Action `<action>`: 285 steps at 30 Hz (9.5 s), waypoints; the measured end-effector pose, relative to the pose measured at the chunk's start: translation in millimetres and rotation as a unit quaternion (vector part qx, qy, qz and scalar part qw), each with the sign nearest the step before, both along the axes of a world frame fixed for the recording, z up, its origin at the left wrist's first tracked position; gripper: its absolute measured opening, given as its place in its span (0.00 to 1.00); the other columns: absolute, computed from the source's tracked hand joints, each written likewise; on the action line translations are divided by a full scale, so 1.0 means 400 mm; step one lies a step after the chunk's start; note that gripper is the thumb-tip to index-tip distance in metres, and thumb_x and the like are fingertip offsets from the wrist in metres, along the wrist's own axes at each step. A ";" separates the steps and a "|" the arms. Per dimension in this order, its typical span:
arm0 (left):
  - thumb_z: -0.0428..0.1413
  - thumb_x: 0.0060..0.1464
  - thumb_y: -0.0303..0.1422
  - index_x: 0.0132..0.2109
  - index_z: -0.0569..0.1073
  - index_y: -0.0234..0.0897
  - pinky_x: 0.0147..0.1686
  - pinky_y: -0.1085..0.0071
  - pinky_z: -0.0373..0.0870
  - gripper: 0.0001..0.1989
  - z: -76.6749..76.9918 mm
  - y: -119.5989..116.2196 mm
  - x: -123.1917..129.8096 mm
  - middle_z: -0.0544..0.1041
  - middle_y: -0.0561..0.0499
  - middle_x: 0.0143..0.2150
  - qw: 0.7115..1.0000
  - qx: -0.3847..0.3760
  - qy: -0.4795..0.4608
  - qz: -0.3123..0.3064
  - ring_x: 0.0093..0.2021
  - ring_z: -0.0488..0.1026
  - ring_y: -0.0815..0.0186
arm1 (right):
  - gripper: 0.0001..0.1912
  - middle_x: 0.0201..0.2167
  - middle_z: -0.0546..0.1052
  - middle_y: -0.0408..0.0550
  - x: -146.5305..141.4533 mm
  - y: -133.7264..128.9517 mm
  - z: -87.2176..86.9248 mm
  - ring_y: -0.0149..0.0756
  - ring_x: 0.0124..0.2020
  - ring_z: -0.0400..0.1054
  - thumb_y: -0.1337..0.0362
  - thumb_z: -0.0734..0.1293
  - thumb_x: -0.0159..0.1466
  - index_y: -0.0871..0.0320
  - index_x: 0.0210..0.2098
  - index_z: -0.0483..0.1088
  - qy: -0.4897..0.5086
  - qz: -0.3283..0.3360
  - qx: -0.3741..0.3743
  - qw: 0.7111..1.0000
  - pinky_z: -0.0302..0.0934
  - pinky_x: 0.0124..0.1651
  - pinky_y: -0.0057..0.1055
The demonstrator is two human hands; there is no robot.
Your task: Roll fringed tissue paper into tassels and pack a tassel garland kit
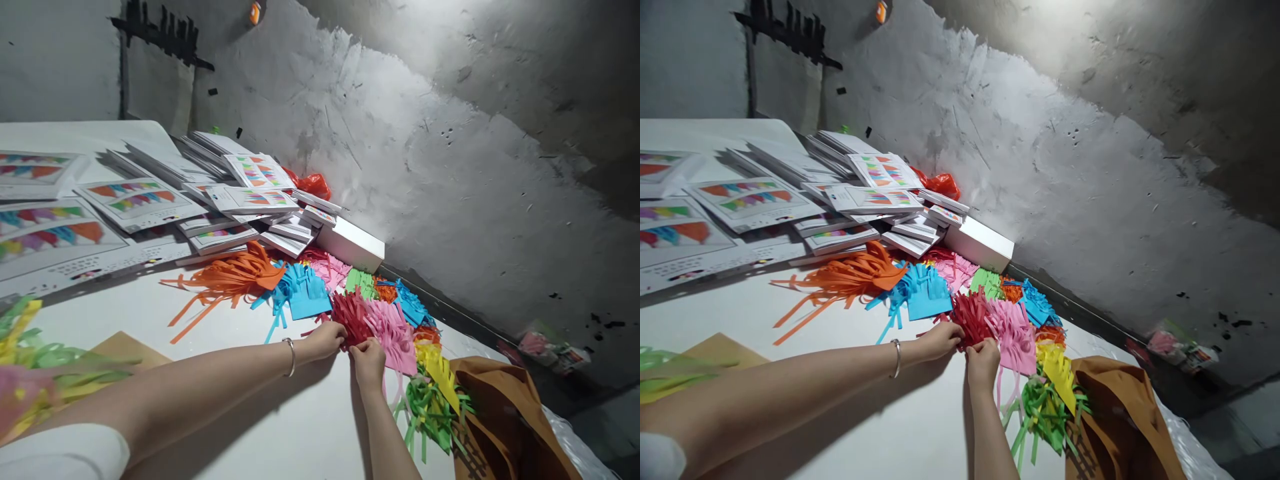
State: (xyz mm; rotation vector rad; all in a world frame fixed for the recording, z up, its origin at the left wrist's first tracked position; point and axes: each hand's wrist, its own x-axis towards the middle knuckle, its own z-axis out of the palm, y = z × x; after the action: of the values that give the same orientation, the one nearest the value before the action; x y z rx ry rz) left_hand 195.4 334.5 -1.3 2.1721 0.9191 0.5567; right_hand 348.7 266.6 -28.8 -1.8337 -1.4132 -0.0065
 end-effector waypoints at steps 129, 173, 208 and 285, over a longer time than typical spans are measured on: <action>0.67 0.46 0.35 0.44 0.75 0.32 0.21 0.78 0.63 0.18 0.225 -0.852 -0.413 0.75 0.52 0.23 0.779 -0.553 -0.187 -0.229 0.21 0.69 0.70 | 0.28 0.56 0.75 0.59 -0.119 -1.094 0.324 0.46 0.61 0.67 0.80 0.54 0.67 0.65 0.63 0.65 -0.441 0.029 0.244 0.863 0.59 0.63 0.50; 0.50 0.60 0.20 0.38 0.70 0.38 0.45 0.64 0.60 0.09 0.024 -0.940 -0.508 0.77 0.50 0.36 0.979 0.159 0.025 -0.122 0.34 0.69 0.62 | 0.14 0.39 0.81 0.48 -0.376 -1.051 0.019 0.42 0.46 0.74 0.77 0.60 0.66 0.59 0.45 0.73 -0.189 0.192 0.063 0.961 0.59 0.55 0.43; 0.58 0.58 0.26 0.42 0.74 0.38 0.59 0.44 0.50 0.05 0.083 -0.855 -0.435 0.77 0.43 0.45 0.944 0.300 0.078 -0.116 0.49 0.69 0.51 | 0.11 0.37 0.79 0.52 -0.369 -0.942 0.056 0.39 0.39 0.72 0.74 0.61 0.65 0.62 0.44 0.72 -0.235 0.205 0.086 0.946 0.60 0.52 0.40; 0.59 0.59 0.24 0.33 0.72 0.39 0.56 0.53 0.50 0.07 0.022 -0.846 -0.460 0.75 0.53 0.34 0.945 0.297 0.069 -0.116 0.39 0.66 0.61 | 0.16 0.32 0.74 0.44 -0.456 -0.918 0.066 0.38 0.35 0.66 0.74 0.54 0.70 0.55 0.39 0.71 -0.156 0.176 0.000 0.972 0.49 0.55 0.44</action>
State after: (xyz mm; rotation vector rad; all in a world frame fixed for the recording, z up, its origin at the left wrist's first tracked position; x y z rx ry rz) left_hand 11.6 -4.1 7.6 2.8472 0.5922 0.6267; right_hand 166.2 -100.6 -2.2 -1.6059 -1.9441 -0.1199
